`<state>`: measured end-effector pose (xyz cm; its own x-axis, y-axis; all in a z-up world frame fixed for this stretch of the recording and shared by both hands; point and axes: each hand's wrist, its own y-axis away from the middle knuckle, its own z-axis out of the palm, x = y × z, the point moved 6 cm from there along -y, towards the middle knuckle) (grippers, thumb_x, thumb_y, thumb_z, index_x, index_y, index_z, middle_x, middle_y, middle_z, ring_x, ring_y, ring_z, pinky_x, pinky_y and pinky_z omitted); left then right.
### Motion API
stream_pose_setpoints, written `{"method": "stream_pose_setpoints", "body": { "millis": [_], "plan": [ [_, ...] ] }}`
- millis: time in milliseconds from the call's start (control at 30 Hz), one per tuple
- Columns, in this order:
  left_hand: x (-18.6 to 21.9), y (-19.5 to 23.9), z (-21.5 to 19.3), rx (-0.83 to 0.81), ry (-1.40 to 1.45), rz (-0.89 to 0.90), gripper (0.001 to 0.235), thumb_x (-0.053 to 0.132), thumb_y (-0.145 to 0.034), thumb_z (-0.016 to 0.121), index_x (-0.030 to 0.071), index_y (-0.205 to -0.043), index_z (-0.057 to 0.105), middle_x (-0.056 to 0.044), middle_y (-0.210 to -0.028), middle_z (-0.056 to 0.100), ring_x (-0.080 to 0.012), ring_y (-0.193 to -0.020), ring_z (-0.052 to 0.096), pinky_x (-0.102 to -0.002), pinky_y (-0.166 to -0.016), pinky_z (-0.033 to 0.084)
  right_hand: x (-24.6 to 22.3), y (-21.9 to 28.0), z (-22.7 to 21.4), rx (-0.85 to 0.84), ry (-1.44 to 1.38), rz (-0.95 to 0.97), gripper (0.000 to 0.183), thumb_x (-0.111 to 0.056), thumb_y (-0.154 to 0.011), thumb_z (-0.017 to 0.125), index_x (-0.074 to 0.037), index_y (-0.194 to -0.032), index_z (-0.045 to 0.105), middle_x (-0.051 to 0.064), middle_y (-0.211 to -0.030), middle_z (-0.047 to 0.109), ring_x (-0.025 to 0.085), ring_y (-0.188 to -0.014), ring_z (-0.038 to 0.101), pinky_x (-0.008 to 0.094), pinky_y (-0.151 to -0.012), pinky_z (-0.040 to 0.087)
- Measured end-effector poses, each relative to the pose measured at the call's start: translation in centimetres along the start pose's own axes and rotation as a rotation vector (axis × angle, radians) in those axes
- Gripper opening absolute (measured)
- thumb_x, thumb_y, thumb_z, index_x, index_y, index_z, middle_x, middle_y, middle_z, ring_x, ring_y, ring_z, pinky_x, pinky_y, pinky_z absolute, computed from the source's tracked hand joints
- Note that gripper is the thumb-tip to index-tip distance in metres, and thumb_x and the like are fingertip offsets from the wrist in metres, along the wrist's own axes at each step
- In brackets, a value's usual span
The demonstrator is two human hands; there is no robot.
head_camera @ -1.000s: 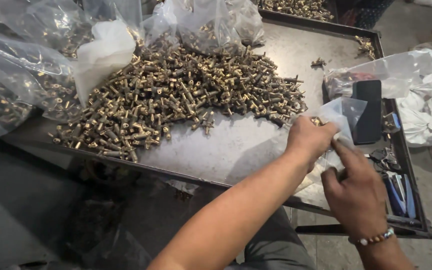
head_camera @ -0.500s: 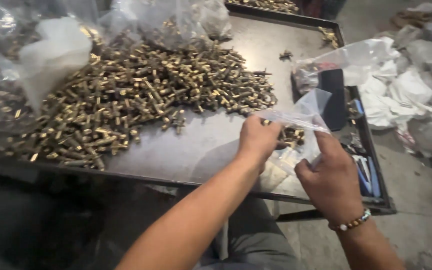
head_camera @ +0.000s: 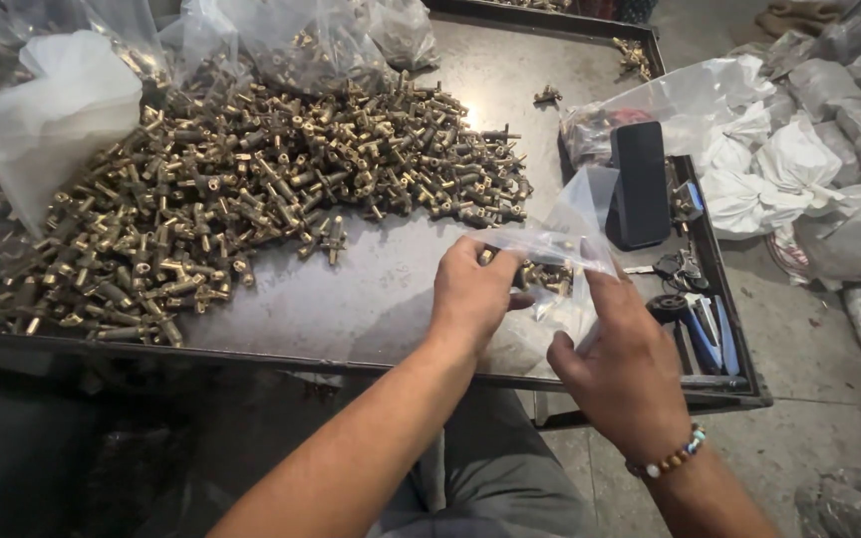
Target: Sorting small brass metal parts and placing them into a plastic bag.
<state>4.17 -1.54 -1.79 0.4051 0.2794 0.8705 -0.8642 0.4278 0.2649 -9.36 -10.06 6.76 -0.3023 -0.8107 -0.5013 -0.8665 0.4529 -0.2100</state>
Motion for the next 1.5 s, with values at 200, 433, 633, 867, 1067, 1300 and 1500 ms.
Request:
{"method": "stream_pose_setpoints", "body": {
  "millis": [200, 433, 633, 867, 1067, 1300, 1500],
  "plan": [
    [0.5, 0.2, 0.3, 0.02, -0.062, 0.03, 0.026, 0.013, -0.087, 0.07, -0.004, -0.107, 0.064, -0.012, -0.096, 0.071, -0.0179, -0.073, 0.07, -0.031, -0.054, 0.063, -0.7, -1.3, -0.2, 0.089, 0.075, -0.161, 0.073, -0.015, -0.07, 0.081, 0.001, -0.136, 0.054, 0.023, -0.121, 0.065, 0.039, -0.103, 0.067, 0.045, -0.084, 0.055],
    [-0.7, -1.0, 2.6, -0.124, -0.253, -0.003, 0.034, 0.018, -0.09, 0.068, 0.002, -0.12, 0.062, -0.01, -0.107, 0.071, -0.0173, -0.087, 0.069, -0.033, -0.072, 0.059, -0.5, -2.0, -0.4, 0.008, -0.019, 0.029, 0.085, -0.015, -0.069, 0.078, -0.004, -0.147, 0.047, 0.021, -0.117, 0.068, 0.036, -0.096, 0.071, 0.042, -0.082, 0.056],
    [-0.2, -2.4, 2.4, -0.38, -0.511, 0.091, 0.039, 0.006, -0.084, 0.053, 0.004, -0.12, 0.068, -0.012, -0.104, 0.075, -0.0229, -0.093, 0.072, -0.039, -0.085, 0.058, -0.8, -1.8, -1.0, 0.094, -0.03, -0.115, 0.089, -0.014, -0.069, 0.079, 0.002, -0.148, 0.042, 0.028, -0.122, 0.065, 0.039, -0.099, 0.07, 0.044, -0.082, 0.056],
    [-0.2, -2.6, 2.3, -0.231, -1.166, 0.473, 0.031, 0.008, -0.085, 0.058, 0.007, -0.113, 0.072, -0.024, -0.106, 0.073, -0.0412, -0.101, 0.069, -0.049, -0.091, 0.053, -0.8, -1.6, 0.0, -0.026, -0.023, 0.137, 0.094, -0.015, -0.072, 0.078, -0.01, -0.157, 0.039, 0.023, -0.103, 0.068, 0.036, -0.084, 0.069, 0.043, -0.077, 0.057],
    [-1.1, -4.7, 3.9, -0.343, -1.467, 0.446, 0.029, 0.008, -0.083, 0.062, 0.01, -0.11, 0.072, -0.018, -0.111, 0.072, -0.0387, -0.102, 0.069, -0.05, -0.084, 0.057, 0.7, -1.3, 1.2, 0.088, -0.064, -0.076, 0.085, -0.013, -0.069, 0.078, -0.004, -0.147, 0.046, 0.023, -0.106, 0.069, 0.034, -0.079, 0.07, 0.043, -0.073, 0.056],
    [4.6, 2.8, 2.0, -0.331, -1.314, 0.588, 0.023, 0.018, -0.085, 0.07, 0.012, -0.106, 0.074, -0.015, -0.102, 0.075, -0.0348, -0.095, 0.071, -0.047, -0.079, 0.057, 0.1, -1.5, 1.3, 0.042, -0.047, 0.077, 0.086, -0.013, -0.074, 0.076, -0.012, -0.154, 0.045, 0.015, -0.071, 0.065, 0.026, -0.056, 0.063, 0.04, -0.058, 0.052],
    [9.5, 1.3, -12.0, 0.297, -1.517, 1.001, 0.047, 0.042, -0.093, 0.074, 0.016, -0.13, 0.062, -0.013, -0.13, 0.063, -0.0359, -0.12, 0.058, -0.047, -0.097, 0.05, 2.1, -0.9, 2.7, 0.138, -0.238, 0.016, 0.079, -0.009, -0.075, 0.072, -0.01, -0.15, 0.048, 0.006, -0.062, 0.059, 0.016, -0.05, 0.059, 0.032, -0.051, 0.05]
  ]
}}
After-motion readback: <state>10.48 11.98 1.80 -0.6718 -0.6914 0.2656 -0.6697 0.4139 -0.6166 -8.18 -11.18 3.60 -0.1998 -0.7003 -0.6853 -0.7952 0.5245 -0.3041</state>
